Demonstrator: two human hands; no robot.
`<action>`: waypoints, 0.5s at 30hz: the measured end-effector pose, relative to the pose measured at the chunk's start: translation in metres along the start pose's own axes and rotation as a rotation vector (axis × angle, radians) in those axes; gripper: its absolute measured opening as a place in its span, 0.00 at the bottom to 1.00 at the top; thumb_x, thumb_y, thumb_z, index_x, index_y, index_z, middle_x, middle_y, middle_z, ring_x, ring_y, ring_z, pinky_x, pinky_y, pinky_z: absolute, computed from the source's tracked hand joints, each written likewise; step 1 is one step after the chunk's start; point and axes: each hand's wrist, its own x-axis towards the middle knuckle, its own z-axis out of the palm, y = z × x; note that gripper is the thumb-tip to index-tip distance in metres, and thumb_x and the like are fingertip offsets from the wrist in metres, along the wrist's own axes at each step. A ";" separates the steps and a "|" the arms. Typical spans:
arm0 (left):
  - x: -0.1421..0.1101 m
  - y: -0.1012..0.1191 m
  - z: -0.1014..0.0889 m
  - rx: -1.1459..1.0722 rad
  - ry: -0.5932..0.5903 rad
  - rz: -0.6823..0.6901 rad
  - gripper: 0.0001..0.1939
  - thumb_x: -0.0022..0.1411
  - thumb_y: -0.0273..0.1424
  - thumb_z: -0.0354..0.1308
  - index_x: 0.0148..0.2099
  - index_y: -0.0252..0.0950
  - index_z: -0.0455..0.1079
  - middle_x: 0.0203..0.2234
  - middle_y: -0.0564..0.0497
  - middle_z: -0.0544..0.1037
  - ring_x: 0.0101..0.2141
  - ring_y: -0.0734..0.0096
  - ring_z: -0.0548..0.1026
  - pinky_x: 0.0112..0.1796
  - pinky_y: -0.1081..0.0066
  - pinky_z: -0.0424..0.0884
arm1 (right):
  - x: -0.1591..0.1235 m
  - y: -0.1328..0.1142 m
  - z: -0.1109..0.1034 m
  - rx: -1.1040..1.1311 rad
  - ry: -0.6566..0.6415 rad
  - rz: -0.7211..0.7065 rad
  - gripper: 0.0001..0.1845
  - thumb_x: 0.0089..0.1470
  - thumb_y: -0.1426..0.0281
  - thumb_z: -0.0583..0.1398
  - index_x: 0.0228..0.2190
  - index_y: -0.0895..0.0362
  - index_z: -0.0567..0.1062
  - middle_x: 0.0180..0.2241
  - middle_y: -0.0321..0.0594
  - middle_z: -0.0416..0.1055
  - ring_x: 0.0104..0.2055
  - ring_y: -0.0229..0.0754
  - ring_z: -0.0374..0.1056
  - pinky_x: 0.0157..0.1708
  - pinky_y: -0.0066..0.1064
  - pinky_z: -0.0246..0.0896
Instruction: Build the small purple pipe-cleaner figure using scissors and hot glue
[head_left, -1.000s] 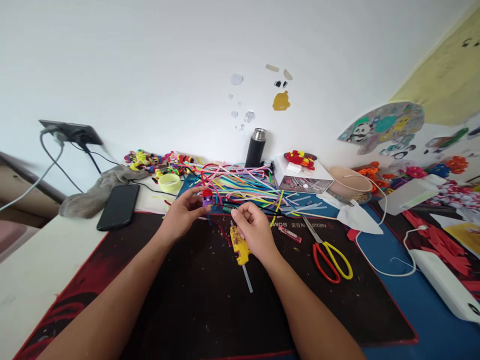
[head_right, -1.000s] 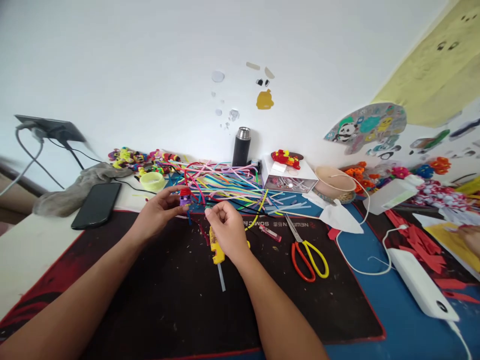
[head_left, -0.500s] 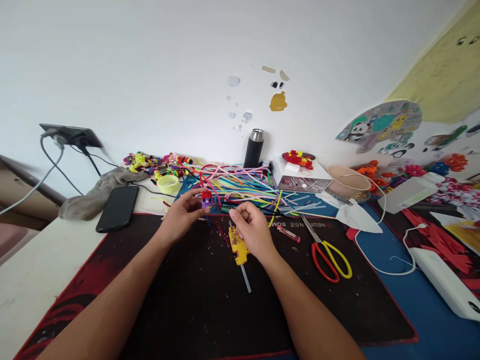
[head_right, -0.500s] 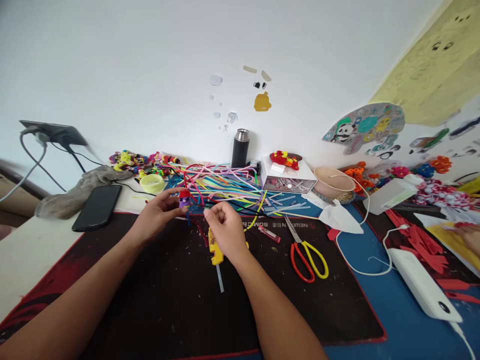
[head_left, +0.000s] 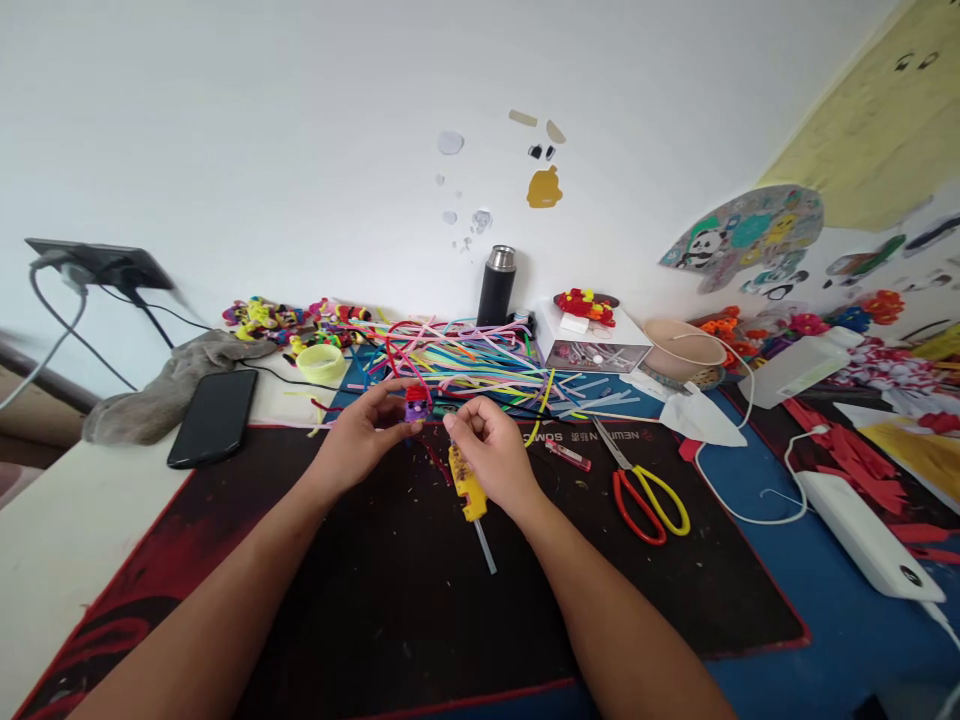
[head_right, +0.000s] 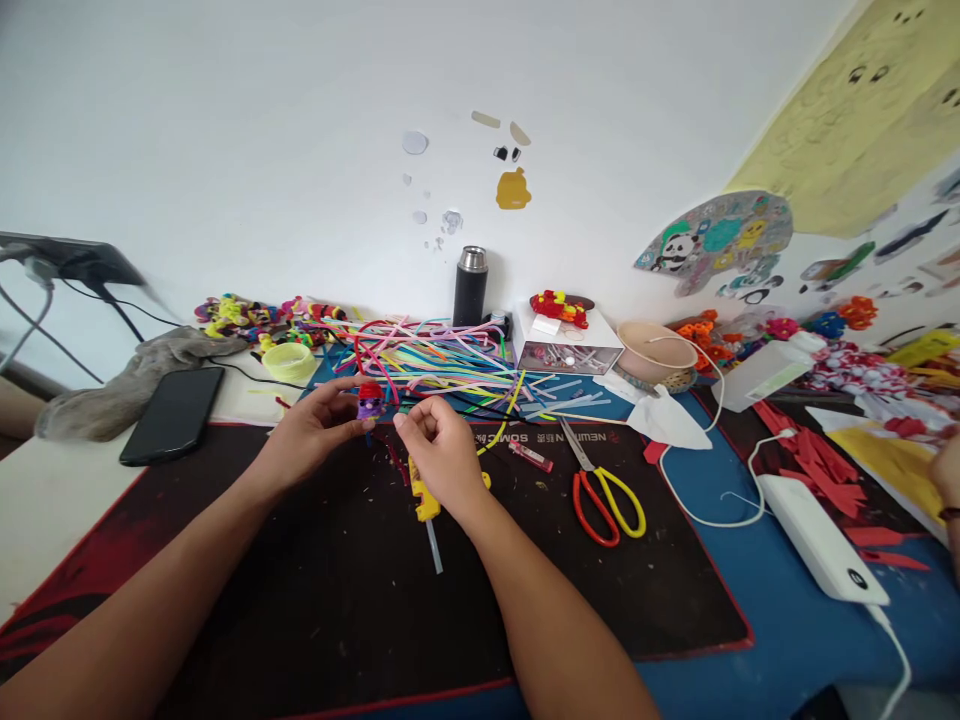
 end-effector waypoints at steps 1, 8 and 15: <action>-0.001 0.002 0.001 0.009 -0.006 0.000 0.33 0.57 0.42 0.78 0.63 0.42 0.80 0.36 0.51 0.84 0.41 0.57 0.81 0.44 0.61 0.75 | 0.000 0.000 0.000 -0.017 0.005 -0.010 0.18 0.64 0.53 0.67 0.32 0.50 0.70 0.24 0.28 0.62 0.25 0.39 0.59 0.27 0.32 0.53; -0.010 0.019 0.009 0.142 -0.062 0.022 0.31 0.60 0.45 0.73 0.64 0.43 0.79 0.37 0.51 0.85 0.41 0.55 0.83 0.46 0.58 0.78 | -0.001 -0.003 0.003 -0.069 0.002 -0.021 0.16 0.63 0.54 0.66 0.31 0.50 0.71 0.23 0.28 0.64 0.25 0.39 0.60 0.29 0.33 0.53; -0.015 0.018 0.012 0.233 -0.078 0.077 0.29 0.63 0.43 0.70 0.65 0.44 0.79 0.42 0.48 0.87 0.44 0.54 0.83 0.48 0.57 0.78 | -0.001 -0.002 0.004 -0.079 -0.006 -0.013 0.16 0.63 0.54 0.65 0.31 0.50 0.71 0.23 0.28 0.65 0.25 0.39 0.61 0.28 0.32 0.53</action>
